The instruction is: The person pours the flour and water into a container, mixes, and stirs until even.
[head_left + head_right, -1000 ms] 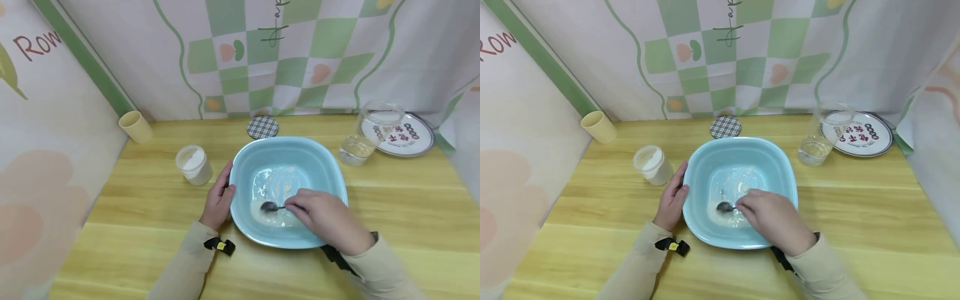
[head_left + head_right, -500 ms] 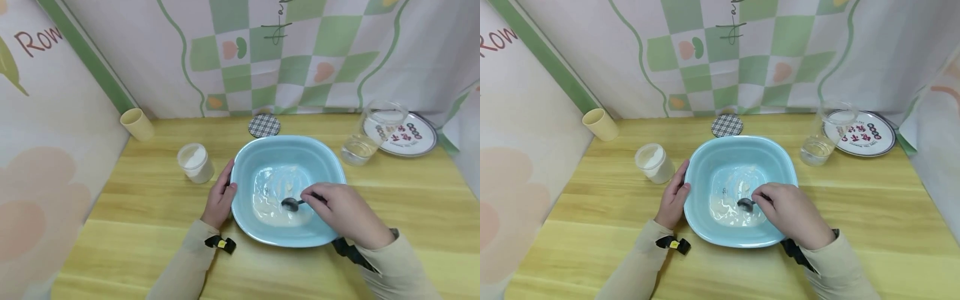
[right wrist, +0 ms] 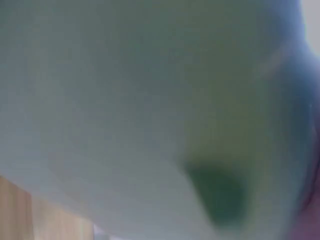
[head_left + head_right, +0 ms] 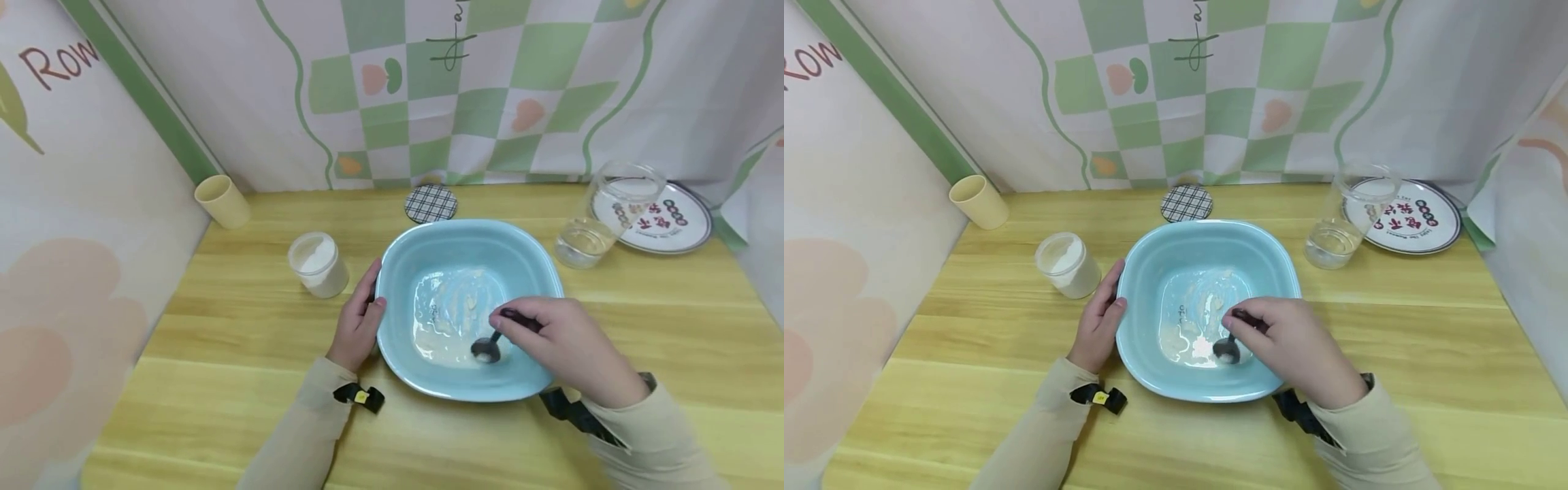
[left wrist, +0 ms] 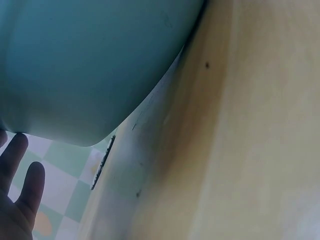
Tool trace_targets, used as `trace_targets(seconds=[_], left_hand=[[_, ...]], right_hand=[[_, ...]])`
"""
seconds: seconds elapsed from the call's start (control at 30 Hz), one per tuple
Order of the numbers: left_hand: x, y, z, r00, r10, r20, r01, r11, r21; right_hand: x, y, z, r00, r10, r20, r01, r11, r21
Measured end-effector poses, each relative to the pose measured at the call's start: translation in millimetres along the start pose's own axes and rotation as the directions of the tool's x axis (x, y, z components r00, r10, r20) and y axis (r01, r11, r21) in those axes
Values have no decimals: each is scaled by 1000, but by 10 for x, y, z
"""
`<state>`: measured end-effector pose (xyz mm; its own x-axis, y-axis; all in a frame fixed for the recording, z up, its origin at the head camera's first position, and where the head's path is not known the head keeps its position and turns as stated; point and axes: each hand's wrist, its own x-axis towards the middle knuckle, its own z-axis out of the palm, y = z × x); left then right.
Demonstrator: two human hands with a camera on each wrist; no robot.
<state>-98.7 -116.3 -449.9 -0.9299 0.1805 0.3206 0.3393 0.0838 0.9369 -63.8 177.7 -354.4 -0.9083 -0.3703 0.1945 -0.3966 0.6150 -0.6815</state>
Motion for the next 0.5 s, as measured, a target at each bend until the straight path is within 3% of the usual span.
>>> trace_targets(seconds=[0.1,0.27,0.4,0.5], left_hand=[[-1,-4,-1,1000,1,-4,-1,1000,-1],[5,2,6,1000,-7,0,7,1000,-9],[1,15,3,1000,-14,-4,14,1000,-5],[0,23,-4,1000,-13,-5,13,1000,-3]], right_hand=[[21,-13,78,997,-71,5,71,995,-77],[34,-11,75,1000,-21,-14,17,964,-266],[38,-25,132,998,-33,44,42,973,-227],[43,-31,154,999,-43,32,49,972,-231]])
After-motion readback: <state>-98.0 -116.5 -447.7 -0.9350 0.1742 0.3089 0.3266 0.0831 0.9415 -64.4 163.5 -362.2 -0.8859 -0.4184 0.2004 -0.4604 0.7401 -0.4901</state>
